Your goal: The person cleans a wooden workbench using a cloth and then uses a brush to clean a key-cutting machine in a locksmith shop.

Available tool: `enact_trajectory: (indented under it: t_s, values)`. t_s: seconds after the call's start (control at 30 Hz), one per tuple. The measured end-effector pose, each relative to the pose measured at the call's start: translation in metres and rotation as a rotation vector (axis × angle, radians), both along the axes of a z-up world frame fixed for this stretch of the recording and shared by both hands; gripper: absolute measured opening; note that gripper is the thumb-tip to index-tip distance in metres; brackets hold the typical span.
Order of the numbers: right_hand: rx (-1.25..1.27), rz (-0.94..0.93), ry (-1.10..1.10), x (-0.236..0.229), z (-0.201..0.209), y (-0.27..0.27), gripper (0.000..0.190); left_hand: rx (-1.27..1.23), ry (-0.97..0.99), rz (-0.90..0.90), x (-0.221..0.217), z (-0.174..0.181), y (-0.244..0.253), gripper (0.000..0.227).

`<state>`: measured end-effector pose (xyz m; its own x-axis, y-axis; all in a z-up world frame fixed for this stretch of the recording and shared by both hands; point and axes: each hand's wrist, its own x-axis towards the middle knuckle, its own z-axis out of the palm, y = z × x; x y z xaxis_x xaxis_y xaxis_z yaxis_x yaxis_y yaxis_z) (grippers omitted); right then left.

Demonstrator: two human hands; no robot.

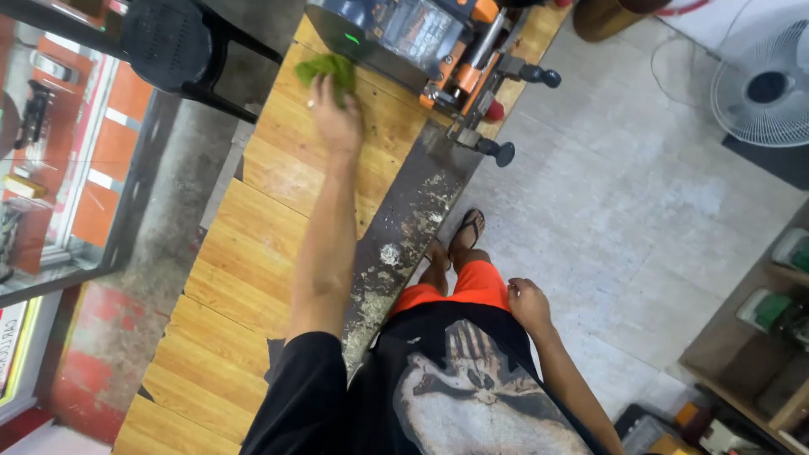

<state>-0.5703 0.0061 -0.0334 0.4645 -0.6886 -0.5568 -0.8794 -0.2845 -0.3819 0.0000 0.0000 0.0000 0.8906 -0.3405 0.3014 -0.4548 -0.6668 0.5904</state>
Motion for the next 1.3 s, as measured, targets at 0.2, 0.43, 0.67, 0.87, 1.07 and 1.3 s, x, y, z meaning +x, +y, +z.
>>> enact_trajectory:
  t_s: [0.2, 0.43, 0.67, 0.87, 1.07, 1.3]
  values:
    - [0.077, -0.02, 0.14, -0.057, -0.05, 0.008, 0.032, -0.252, 0.088, -0.306, -0.111, 0.028, -0.017, 0.024]
    - [0.033, -0.024, 0.236, -0.088, -0.08, -0.029, 0.03, -0.36, -0.106, 0.093, -0.078, 0.052, 0.019, 0.026]
    - [0.053, -0.008, 0.168, -0.053, -0.089, -0.061, 0.03, -0.139, 0.071, 0.034, -0.126, 0.028, 0.014, 0.021]
    - [0.027, 0.012, 0.005, 0.009, -0.017, -0.079, 0.031, -0.222, 0.046, 0.046, -0.141, 0.048, 0.029, 0.024]
    - [-0.071, 0.05, -0.411, 0.085, 0.073, -0.109, 0.024, -1.158, 1.137, 0.333, -0.149, 0.154, 0.041, 0.07]
    - [-0.133, 0.463, -0.714, 0.135, 0.156, -0.179, 0.02, -1.554, 1.475, 0.339, -0.167, 0.109, 0.03, 0.02]
